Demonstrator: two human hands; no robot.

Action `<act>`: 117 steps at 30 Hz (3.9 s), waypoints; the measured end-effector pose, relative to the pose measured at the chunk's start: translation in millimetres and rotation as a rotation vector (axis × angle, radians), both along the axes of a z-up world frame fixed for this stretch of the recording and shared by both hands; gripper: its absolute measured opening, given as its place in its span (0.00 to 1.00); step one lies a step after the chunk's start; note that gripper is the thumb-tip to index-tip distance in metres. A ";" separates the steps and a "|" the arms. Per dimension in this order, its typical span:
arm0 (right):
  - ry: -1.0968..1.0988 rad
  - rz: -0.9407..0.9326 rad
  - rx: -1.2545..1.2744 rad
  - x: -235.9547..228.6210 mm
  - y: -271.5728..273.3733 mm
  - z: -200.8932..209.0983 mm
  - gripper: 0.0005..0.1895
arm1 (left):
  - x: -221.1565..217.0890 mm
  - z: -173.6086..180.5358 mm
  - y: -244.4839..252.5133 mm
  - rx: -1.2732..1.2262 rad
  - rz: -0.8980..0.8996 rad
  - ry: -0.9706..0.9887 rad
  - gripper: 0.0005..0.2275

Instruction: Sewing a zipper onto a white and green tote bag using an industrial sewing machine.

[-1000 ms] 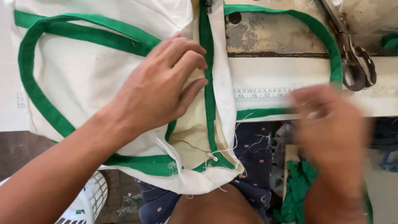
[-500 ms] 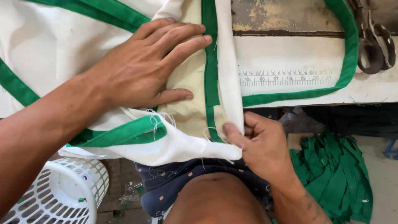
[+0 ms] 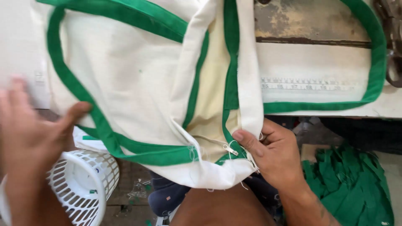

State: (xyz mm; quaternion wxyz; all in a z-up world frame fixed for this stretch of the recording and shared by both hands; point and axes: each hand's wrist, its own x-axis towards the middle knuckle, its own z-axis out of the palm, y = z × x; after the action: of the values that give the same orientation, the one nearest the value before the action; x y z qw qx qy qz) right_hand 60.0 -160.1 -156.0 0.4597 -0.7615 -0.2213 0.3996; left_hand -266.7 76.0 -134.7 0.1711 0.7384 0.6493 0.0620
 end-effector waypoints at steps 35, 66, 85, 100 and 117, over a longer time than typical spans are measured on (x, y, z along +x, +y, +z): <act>0.074 -0.090 0.077 -31.8 -3.2 -35.5 0.10 | 178.8 3.3 8.5 0.518 -1.659 -0.288 0.10; -0.115 -0.077 0.155 -33.1 -30.8 -15.2 0.22 | 169.9 -3.9 -4.1 0.527 -1.661 -0.275 0.18; -0.638 0.039 0.179 -33.3 -28.1 -6.4 0.17 | 191.9 -9.6 2.8 0.586 -1.478 -0.349 0.16; -1.573 0.715 -0.033 -35.9 -7.0 7.5 0.08 | 190.8 2.2 -2.6 0.475 -1.425 -0.556 0.12; -0.783 0.390 -0.242 -15.3 -34.4 -2.8 0.28 | 191.9 -11.0 -7.4 0.435 -1.411 -0.430 0.21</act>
State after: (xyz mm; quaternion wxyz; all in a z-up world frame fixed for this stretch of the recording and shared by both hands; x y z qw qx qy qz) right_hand 44.7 -194.5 -158.8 0.1654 -0.8477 -0.4694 0.1836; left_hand -74.8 68.5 -145.7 0.1434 0.9666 -0.0498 0.2067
